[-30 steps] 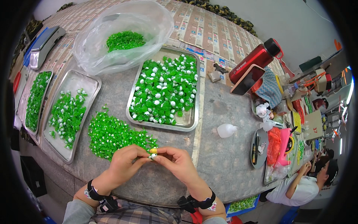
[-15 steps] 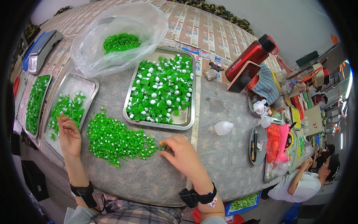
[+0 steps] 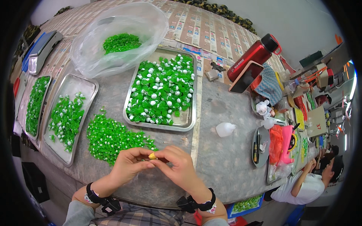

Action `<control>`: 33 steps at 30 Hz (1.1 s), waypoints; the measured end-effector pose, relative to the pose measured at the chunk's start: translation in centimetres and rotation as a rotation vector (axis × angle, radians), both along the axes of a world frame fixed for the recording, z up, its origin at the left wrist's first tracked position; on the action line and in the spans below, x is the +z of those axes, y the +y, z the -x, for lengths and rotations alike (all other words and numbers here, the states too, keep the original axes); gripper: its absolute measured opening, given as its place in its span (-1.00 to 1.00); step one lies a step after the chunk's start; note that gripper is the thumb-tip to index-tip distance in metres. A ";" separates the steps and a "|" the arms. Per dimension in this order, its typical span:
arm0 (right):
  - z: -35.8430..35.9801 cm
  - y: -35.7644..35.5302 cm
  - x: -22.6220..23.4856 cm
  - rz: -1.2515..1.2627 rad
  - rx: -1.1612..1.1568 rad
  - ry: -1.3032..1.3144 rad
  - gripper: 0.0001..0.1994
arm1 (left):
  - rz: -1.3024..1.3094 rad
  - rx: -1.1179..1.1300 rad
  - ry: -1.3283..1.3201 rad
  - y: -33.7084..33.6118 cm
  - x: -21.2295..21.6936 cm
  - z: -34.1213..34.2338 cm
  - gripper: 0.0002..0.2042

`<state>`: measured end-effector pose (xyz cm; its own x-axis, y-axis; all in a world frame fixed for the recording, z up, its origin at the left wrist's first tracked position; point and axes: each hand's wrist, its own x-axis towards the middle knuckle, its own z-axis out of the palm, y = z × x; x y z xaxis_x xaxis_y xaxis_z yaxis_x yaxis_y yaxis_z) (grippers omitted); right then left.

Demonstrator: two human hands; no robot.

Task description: Assembling small green and white plastic toy or component parts using a glue bottle.

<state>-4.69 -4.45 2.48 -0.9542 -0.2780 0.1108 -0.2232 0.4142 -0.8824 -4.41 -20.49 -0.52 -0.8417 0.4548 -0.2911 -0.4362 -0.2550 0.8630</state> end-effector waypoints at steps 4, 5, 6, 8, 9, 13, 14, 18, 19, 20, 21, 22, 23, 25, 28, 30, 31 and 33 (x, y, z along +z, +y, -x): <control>-0.3 0.0 -0.9 0.072 -0.028 0.035 -0.92 | -0.169 0.138 -0.101 0.4 -0.6 -0.1 -0.80; -0.3 0.1 -0.8 0.075 -0.035 0.092 -0.93 | -0.172 0.133 -0.101 0.3 -0.6 -0.1 -0.80; -0.3 0.2 -0.9 0.076 -0.044 0.149 -0.93 | -0.180 0.151 -0.150 0.1 -0.7 -0.1 -0.83; -0.1 2.8 -1.2 0.033 -0.345 0.415 -0.90 | -0.187 0.173 -0.199 -0.5 -0.8 -0.1 -0.85; 0.3 4.0 -1.0 0.092 -0.633 0.434 -0.88 | -0.213 0.202 -0.193 -0.8 -1.0 0.0 -0.85; 2.0 11.1 -1.7 0.148 -1.098 0.668 -0.77 | -0.263 0.214 -0.186 -0.7 -0.5 0.2 -0.83; 2.0 12.6 -2.4 0.059 -1.054 0.524 -0.73 | -0.269 0.203 -0.183 -0.6 -0.3 0.3 -0.82; 3.1 15.2 -6.4 -0.295 -0.796 0.022 -0.62 | -0.228 0.227 -0.208 -1.0 -0.2 0.3 -0.80; 3.3 15.1 -6.9 -0.478 -0.804 0.137 -0.60 | -0.231 0.216 -0.213 -1.1 -0.1 0.3 -0.80; 3.0 15.1 -6.9 -0.480 -0.804 0.136 -0.60 | -0.235 0.204 -0.216 -1.2 0.0 0.3 -0.80; 2.9 14.5 -6.1 -0.258 -0.816 0.126 -0.58 | -0.238 0.209 -0.216 -1.2 0.0 0.3 -0.80; 3.0 13.6 -5.5 -0.031 -0.813 0.109 -0.57 | -0.243 0.191 -0.224 -1.1 -0.2 0.4 -0.80; 2.9 12.2 -4.4 -0.027 -0.799 0.105 -0.57 | -0.248 0.172 -0.233 -1.1 -0.3 0.4 -0.80; 2.5 8.6 -1.8 0.360 -0.748 0.215 -0.53 | -0.255 0.176 -0.246 -1.1 -0.6 0.6 -0.81; 0.5 6.5 0.7 0.367 -0.506 0.242 -0.50 | -0.290 0.146 -0.273 -1.4 -0.6 0.6 -0.83; -0.2 5.1 0.9 0.380 -0.548 0.285 -0.42 | -0.311 0.135 -0.290 -1.5 -0.5 0.6 -0.85; -0.6 4.9 0.7 0.375 -0.562 0.300 -0.40 | -0.330 0.133 -0.308 -1.5 -0.5 0.6 -0.87; -1.0 4.0 1.1 0.325 -0.617 0.268 -0.34 | -0.346 0.134 -0.326 -1.5 -0.6 0.6 -0.89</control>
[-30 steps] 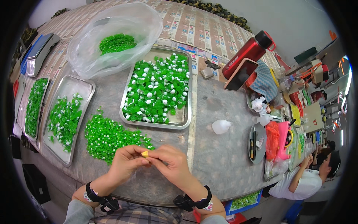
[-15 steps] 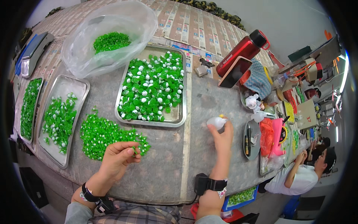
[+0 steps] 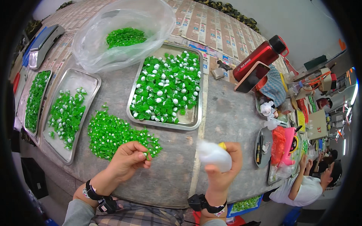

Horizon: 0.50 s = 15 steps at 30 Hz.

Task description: Assembling small green and white plastic toy or component parts using a glue bottle.

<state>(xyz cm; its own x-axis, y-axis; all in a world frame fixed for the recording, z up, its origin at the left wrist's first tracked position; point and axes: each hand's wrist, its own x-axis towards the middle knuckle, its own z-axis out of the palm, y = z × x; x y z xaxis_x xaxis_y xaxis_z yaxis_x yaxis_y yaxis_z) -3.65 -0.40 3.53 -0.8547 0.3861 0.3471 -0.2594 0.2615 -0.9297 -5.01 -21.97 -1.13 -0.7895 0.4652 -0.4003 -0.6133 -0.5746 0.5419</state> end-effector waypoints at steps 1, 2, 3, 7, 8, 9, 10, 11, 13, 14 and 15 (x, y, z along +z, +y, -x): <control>0.1 -0.5 0.1 0.004 0.003 -0.002 -0.34 | -0.023 0.001 -0.002 0.0 -0.1 0.0 -0.90; 0.2 -1.0 0.2 0.008 0.004 0.027 -0.35 | -0.046 0.002 -0.004 0.1 -0.3 0.0 -0.90; 0.3 -1.4 0.3 0.009 0.000 0.056 -0.35 | -0.046 0.002 -0.004 0.1 -0.3 0.0 -0.90; 0.0 -2.5 0.3 0.003 0.028 0.064 -0.36 | -0.052 0.002 -0.009 0.2 -0.5 0.0 -0.89; -0.2 -2.7 -0.1 -0.012 0.037 0.080 -0.37 | -0.051 0.000 -0.013 0.2 -0.5 0.0 -0.89; -0.4 -2.9 -0.2 -0.027 0.045 0.095 -0.38 | -0.050 -0.002 -0.013 0.2 -0.4 0.0 -0.89; -0.5 -3.1 -0.2 -0.027 0.043 0.094 -0.38 | -0.046 -0.006 -0.014 0.2 -0.4 0.0 -0.89; -0.5 -3.4 -0.1 -0.038 0.054 0.083 -0.38 | -0.042 -0.009 -0.016 0.2 -0.3 0.0 -0.89; -0.6 -3.2 -0.1 -0.052 0.063 0.074 -0.39 | -0.043 -0.011 -0.016 0.2 -0.4 0.0 -0.89; -0.5 -2.9 -0.2 -0.067 0.141 0.125 -0.46 | -0.042 -0.011 -0.017 0.2 -0.4 0.0 -0.89; -0.5 -2.6 -0.3 -0.082 0.220 0.177 -0.51 | -0.042 -0.011 -0.016 0.3 -0.4 0.0 -0.89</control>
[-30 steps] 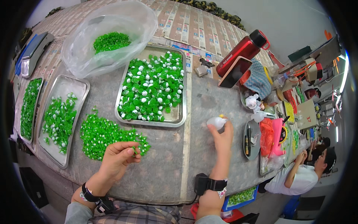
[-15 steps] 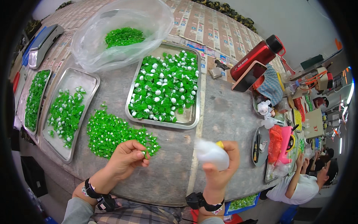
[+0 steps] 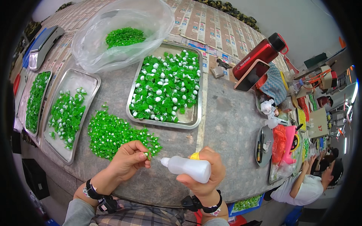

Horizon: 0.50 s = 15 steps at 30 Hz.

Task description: Assembling small green and white plastic toy or component parts using a glue bottle.

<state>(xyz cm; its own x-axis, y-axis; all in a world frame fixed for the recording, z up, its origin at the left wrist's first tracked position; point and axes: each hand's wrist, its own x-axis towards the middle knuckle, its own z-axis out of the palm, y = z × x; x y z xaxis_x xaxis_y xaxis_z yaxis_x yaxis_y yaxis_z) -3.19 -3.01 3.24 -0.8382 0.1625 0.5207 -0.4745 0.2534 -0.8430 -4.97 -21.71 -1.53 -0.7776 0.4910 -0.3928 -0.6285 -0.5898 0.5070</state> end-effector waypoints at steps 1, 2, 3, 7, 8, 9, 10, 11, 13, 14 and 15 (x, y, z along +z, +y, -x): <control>0.0 0.1 -0.1 0.000 0.000 0.000 -0.51 | -0.004 0.000 0.000 0.0 0.0 0.0 -0.89; -0.1 0.2 -0.3 -0.002 0.006 -0.008 -0.51 | -0.009 0.001 0.000 0.0 0.0 0.0 -0.89; -0.1 0.3 -0.4 -0.004 0.011 -0.018 -0.51 | -0.009 0.001 0.000 0.0 -0.1 0.0 -0.89; 0.1 0.3 -0.2 -0.081 0.037 -0.030 -0.51 | -0.009 -0.002 -0.001 0.0 -0.1 0.0 -0.90; 0.1 0.2 -0.3 -0.072 0.031 -0.015 -0.51 | -0.003 -0.002 -0.003 0.0 -0.1 0.0 -0.90; 0.1 0.2 -0.3 -0.063 0.025 0.000 -0.51 | -0.004 -0.002 -0.003 0.0 -0.1 0.0 -0.90; 0.1 0.1 -0.3 -0.064 0.024 0.000 -0.51 | 0.001 -0.013 -0.001 0.0 -0.1 0.0 -0.90; 0.1 0.1 -0.1 -0.017 -0.002 0.013 -0.51 | 0.006 -0.024 0.001 0.0 -0.1 0.1 -0.90; 0.2 -0.1 0.0 0.034 -0.024 0.025 -0.52 | 0.005 -0.022 -0.003 -0.1 -0.1 0.0 -0.90; 0.1 -0.3 0.0 0.031 -0.074 -0.040 -0.47 | 0.003 -0.022 -0.008 -0.1 -0.1 0.0 -0.90; 0.1 -0.4 0.0 0.027 -0.127 -0.105 -0.42 | 0.003 -0.023 -0.008 -0.1 -0.2 0.1 -0.90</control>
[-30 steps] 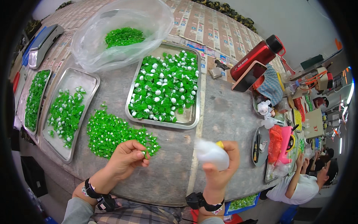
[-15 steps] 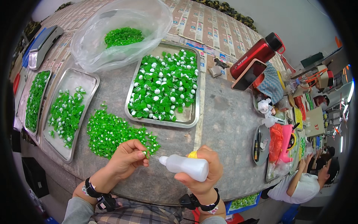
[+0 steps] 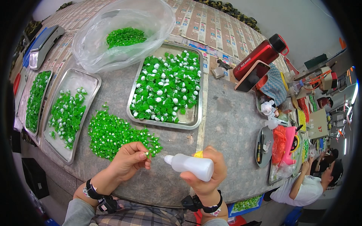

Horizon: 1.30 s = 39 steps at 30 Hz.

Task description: Assembling small green and white plastic toy or component parts using a glue bottle.

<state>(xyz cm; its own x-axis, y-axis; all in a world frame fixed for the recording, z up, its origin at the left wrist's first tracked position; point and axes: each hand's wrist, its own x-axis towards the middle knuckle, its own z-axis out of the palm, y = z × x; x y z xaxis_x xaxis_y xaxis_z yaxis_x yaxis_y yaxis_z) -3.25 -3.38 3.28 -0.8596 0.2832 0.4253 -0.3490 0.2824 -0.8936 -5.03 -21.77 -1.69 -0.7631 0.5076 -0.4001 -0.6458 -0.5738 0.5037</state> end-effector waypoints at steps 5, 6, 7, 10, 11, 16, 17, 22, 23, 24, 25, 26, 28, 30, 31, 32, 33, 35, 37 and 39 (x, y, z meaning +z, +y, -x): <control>0.1 0.5 -0.4 -0.004 0.040 0.017 -0.46 | 0.008 -0.007 0.003 -0.1 0.1 0.0 -0.90; 0.1 0.7 -0.6 -0.023 0.088 0.049 -0.50 | 0.008 -0.007 0.003 -0.1 0.1 0.0 -0.90; 0.2 0.7 -0.6 -0.023 0.089 0.050 -0.50 | 0.009 -0.003 0.000 -0.1 0.1 0.0 -0.90; 0.1 0.4 -0.5 0.023 0.044 0.146 -0.50 | 0.047 0.052 0.062 0.1 0.0 0.0 -0.91; -0.1 0.1 -0.2 0.043 0.002 0.080 -0.46 | 0.085 0.102 0.126 0.2 0.0 -0.1 -0.90; -0.1 -0.2 -0.2 0.000 -0.053 -0.005 -0.40 | 0.129 0.158 0.186 0.2 0.1 -0.2 -0.90; -0.1 -0.2 -0.3 0.006 -0.042 -0.013 -0.40 | 0.134 0.162 0.199 0.1 0.0 -0.2 -0.90; 0.0 0.1 -0.5 0.010 -0.034 -0.041 -0.40 | 0.138 0.158 0.238 0.3 0.0 -0.1 -0.91; 0.1 0.6 -0.8 -0.005 0.027 0.023 -0.46 | 0.137 0.157 0.243 0.3 0.0 -0.1 -0.91; 0.1 0.8 -0.9 -0.023 0.089 0.088 -0.51 | 0.134 0.158 0.244 0.3 0.1 -0.1 -0.91; 0.0 0.7 -0.7 -0.026 0.091 0.089 -0.51 | 0.129 0.158 0.247 0.2 0.1 -0.1 -0.91; -0.1 0.6 -0.5 -0.027 0.098 0.065 -0.51 | 0.123 0.159 0.250 0.1 0.1 -0.2 -0.91; 0.0 0.8 -0.4 -0.026 0.104 0.041 -0.50 | 0.131 0.155 0.244 0.2 0.0 -0.1 -0.91; 0.3 1.3 -0.3 0.113 -0.157 0.133 -0.51 | 0.134 0.153 0.240 0.3 0.0 -0.1 -0.91; 0.7 2.0 -0.1 0.109 -0.156 0.137 -0.51 | 0.141 0.157 0.224 0.3 -0.2 -0.1 -0.90; 1.2 3.3 -0.1 0.170 -0.121 0.064 -0.55 | 0.148 0.161 0.208 0.3 -0.3 -0.1 -0.90; 1.8 4.3 -0.2 0.234 -0.081 -0.010 -0.59 | 0.147 0.166 0.210 0.1 -0.3 -0.1 -0.90; 3.0 6.4 -0.4 0.202 -0.108 -0.084 -0.64 | 0.156 0.170 0.164 0.1 -0.2 -0.1 -0.90; 3.7 8.2 -1.1 0.178 -0.123 -0.159 -0.68 | 0.138 0.176 0.157 0.1 0.0 -0.1 -0.90; 4.0 9.7 -2.5 0.196 -0.120 -0.309 -0.68 | 0.129 0.192 0.148 0.1 0.0 -0.1 -0.91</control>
<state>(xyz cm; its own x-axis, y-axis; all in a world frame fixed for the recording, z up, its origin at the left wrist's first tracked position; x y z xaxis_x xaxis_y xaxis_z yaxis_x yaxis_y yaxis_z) -7.25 6.28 0.75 -0.8948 0.4394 0.0792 -0.0298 0.1181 -0.9926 -4.91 -21.70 -1.65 -0.8954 0.2999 -0.3291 -0.4453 -0.6036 0.6614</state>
